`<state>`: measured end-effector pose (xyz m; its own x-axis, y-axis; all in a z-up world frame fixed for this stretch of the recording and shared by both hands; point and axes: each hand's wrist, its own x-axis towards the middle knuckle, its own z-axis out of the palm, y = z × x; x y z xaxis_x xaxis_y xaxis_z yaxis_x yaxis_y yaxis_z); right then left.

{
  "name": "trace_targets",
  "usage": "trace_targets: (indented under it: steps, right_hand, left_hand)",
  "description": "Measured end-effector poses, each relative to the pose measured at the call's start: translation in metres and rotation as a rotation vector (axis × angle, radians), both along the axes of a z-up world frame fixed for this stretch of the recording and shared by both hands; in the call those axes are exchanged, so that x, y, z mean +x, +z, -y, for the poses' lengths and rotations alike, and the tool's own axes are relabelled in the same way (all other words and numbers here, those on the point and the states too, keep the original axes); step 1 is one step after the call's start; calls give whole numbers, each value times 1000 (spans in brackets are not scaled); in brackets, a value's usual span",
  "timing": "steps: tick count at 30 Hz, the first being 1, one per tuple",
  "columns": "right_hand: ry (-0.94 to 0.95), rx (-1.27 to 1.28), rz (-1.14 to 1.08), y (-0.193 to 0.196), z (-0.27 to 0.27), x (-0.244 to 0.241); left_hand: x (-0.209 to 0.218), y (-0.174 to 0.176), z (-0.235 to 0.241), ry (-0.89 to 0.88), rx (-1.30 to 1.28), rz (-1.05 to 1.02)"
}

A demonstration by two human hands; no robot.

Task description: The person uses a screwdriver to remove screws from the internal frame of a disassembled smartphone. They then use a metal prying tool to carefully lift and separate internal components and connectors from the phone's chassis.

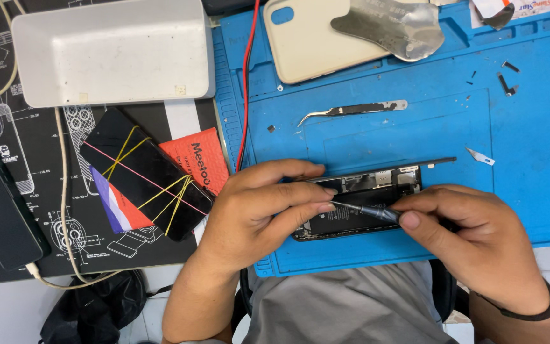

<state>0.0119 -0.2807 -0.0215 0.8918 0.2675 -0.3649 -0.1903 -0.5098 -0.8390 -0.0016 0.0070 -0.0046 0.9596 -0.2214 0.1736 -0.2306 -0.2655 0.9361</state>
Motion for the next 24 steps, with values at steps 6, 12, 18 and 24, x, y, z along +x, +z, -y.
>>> trace_targets:
  steps: [6, 12, 18, 24]
  right_hand:
    - [7, 25, 8, 0, 0, 1]
    - [-6, 25, -3, 1, -1, 1]
    - [-7, 44, 16, -2, 0, 0]
    - [-11, 86, 32, -2, 2, -1]
  left_hand:
    - [0, 0, 0, 7, 24, 12]
    - [-1, 2, 1, 38, 51, 7]
    - [-1, 3, 2, 39, 38, -5]
    - [-1, 2, 2, 40, 58, 7]
